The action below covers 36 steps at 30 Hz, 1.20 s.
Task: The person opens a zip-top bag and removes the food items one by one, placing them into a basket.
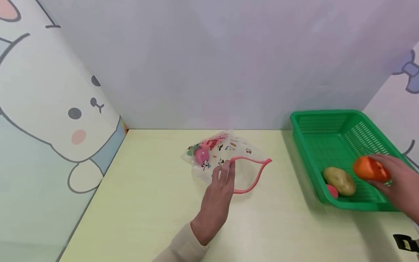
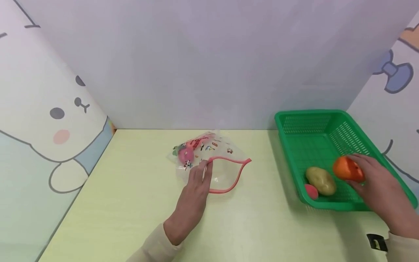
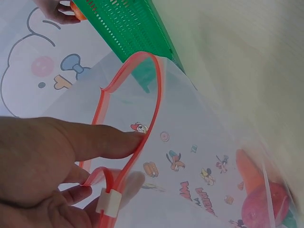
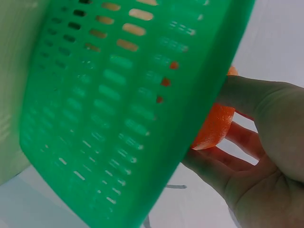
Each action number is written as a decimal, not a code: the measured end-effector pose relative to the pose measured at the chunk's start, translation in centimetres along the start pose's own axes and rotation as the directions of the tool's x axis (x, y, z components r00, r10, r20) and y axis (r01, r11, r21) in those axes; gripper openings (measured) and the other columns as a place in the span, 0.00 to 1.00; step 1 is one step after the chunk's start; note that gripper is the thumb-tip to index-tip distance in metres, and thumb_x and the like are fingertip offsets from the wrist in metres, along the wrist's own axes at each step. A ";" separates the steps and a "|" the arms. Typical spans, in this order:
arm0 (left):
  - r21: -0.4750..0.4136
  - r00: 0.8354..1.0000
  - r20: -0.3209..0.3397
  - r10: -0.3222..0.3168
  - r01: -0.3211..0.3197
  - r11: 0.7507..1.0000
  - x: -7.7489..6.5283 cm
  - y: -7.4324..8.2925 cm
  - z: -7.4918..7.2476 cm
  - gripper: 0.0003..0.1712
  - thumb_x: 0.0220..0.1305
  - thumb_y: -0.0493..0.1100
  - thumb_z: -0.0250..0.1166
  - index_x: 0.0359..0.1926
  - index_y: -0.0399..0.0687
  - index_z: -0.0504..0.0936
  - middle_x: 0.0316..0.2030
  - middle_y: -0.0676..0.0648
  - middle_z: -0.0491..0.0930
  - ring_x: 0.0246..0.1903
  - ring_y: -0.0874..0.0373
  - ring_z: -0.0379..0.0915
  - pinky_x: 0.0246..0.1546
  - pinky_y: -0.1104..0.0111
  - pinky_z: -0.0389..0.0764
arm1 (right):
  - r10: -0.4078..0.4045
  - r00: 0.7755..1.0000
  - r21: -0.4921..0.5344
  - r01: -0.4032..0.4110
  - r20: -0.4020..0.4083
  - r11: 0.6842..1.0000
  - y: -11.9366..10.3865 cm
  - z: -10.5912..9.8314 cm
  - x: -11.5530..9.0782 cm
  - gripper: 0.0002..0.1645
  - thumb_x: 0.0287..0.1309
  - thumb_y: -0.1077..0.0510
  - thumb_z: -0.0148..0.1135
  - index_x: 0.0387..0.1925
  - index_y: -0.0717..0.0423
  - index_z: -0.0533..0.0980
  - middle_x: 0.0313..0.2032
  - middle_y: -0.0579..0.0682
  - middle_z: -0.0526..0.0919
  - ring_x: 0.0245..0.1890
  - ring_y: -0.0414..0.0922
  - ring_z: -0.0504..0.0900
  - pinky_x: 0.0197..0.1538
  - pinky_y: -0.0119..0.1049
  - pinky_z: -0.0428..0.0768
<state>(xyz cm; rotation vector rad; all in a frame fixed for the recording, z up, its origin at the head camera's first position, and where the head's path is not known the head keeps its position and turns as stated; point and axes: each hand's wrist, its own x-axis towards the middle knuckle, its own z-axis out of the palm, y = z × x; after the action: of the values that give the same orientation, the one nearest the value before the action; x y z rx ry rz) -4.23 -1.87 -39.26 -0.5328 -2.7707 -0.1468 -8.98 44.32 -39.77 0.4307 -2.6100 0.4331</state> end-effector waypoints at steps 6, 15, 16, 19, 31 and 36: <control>0.017 1.000 -0.003 0.005 -0.005 1.000 0.1 0.0 0.0 0.62 0.44 0.30 0.85 0.79 0.36 0.62 0.72 0.41 0.60 0.65 0.45 0.66 0.24 0.78 0.79 | -0.028 0.998 -0.039 0.030 0.054 0.999 1.2 0.2 -0.2 0.24 0.66 0.65 0.71 0.54 0.79 0.72 0.48 0.81 0.75 0.45 0.75 0.74 0.45 0.30 0.74; 0.016 1.000 0.013 0.006 -0.007 1.000 0.1 0.0 0.1 0.63 0.44 0.30 0.86 0.79 0.37 0.61 0.72 0.41 0.59 0.66 0.45 0.65 0.24 0.78 0.79 | -0.025 0.977 -0.040 0.034 0.211 0.999 2.6 0.5 -0.3 0.44 0.18 0.81 0.82 0.48 0.76 0.74 0.43 0.81 0.78 0.39 0.74 0.76 0.33 0.69 0.80; 0.020 1.000 0.012 0.007 -0.007 1.000 0.1 -0.1 0.1 0.63 0.44 0.30 0.86 0.79 0.37 0.61 0.72 0.41 0.59 0.66 0.45 0.65 0.24 0.78 0.79 | -0.018 0.972 -0.036 0.028 0.236 0.999 2.7 0.6 -0.3 0.43 0.20 0.80 0.82 0.48 0.77 0.74 0.43 0.82 0.77 0.40 0.75 0.76 0.34 0.74 0.78; 0.032 1.000 0.013 0.007 -0.007 0.999 0.1 -0.1 0.1 0.64 0.44 0.30 0.86 0.79 0.37 0.61 0.72 0.41 0.59 0.66 0.45 0.65 0.23 0.78 0.78 | 0.000 0.957 -0.055 0.016 0.290 0.998 3.1 0.7 -0.3 0.42 0.23 0.78 0.83 0.48 0.77 0.74 0.43 0.82 0.77 0.39 0.76 0.77 0.35 0.73 0.79; 0.012 1.000 0.014 0.001 -0.001 1.000 0.1 -0.2 0.1 0.64 0.43 0.31 0.87 0.80 0.37 0.61 0.73 0.41 0.59 0.67 0.45 0.65 0.25 0.77 0.80 | 0.036 0.916 -0.090 0.000 0.399 0.996 3.4 0.4 0.2 0.37 0.24 0.77 0.83 0.44 0.79 0.76 0.41 0.81 0.79 0.37 0.77 0.78 0.34 0.70 0.80; 0.025 1.000 0.014 -0.001 0.001 1.000 0.1 -0.1 0.1 0.65 0.42 0.32 0.88 0.79 0.37 0.61 0.73 0.41 0.60 0.67 0.44 0.66 0.28 0.76 0.83 | 0.075 0.869 -0.118 -0.019 0.489 0.993 3.6 0.4 0.6 0.38 0.27 0.74 0.85 0.45 0.81 0.76 0.41 0.81 0.79 0.38 0.76 0.79 0.37 0.69 0.80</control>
<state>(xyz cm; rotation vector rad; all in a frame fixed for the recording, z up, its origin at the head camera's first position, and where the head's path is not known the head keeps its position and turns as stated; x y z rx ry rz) -4.37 -1.97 -39.35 -0.5277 -2.7825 -0.1084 -11.00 47.32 -40.62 0.4934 -3.1278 0.2081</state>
